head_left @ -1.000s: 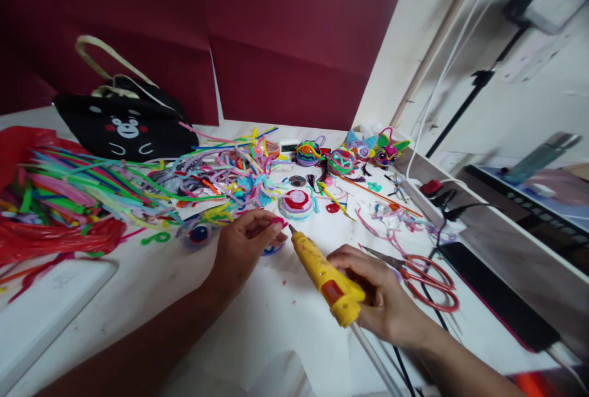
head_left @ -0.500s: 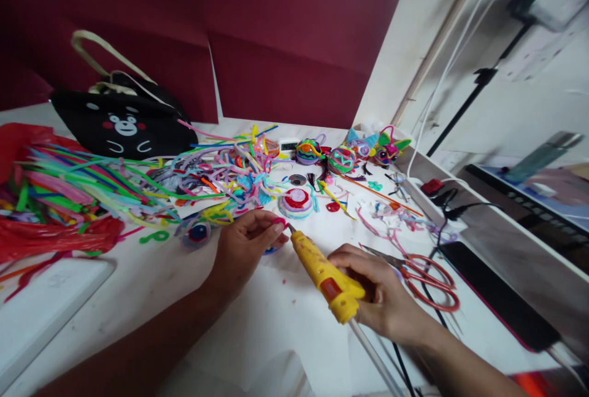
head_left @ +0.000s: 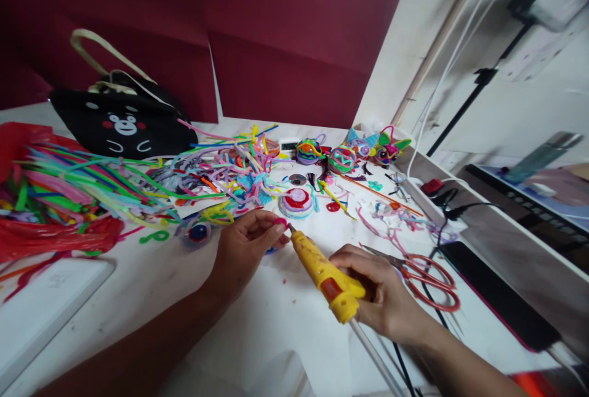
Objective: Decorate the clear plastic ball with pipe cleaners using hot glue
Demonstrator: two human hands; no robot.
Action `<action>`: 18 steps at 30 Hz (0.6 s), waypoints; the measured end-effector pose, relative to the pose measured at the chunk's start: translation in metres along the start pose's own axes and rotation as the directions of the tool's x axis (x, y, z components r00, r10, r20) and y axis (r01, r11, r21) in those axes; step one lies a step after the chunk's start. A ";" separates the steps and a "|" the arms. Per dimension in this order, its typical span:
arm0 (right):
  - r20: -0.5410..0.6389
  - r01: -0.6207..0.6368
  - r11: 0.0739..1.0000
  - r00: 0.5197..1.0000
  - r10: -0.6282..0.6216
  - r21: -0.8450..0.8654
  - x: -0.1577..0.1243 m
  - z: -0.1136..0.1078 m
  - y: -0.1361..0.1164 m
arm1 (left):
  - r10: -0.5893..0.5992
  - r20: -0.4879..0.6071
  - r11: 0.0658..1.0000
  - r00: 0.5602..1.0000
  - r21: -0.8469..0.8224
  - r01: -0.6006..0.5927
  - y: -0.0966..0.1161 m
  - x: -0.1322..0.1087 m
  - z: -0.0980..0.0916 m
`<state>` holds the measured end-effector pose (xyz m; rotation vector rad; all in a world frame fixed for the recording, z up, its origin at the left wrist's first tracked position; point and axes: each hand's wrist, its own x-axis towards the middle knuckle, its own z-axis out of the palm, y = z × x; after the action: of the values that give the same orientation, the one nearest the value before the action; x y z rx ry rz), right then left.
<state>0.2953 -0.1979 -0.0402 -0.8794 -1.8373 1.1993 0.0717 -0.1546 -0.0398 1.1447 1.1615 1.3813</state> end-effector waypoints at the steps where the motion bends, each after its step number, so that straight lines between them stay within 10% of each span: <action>1: -0.003 0.000 1.000 1.000 0.000 0.000 0.000 0.000 0.000 | 0.000 0.003 1.000 1.000 0.001 0.000 0.000 0.000 0.000; 18: -0.020 0.031 0.998 0.999 -0.032 -0.059 -0.001 0.001 0.002 | 0.011 0.018 1.000 1.000 -0.016 -0.010 -0.002 0.001 -0.001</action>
<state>0.2955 -0.1984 -0.0429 -0.8890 -1.8710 1.1176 0.0704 -0.1537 -0.0414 1.1517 1.1313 1.3830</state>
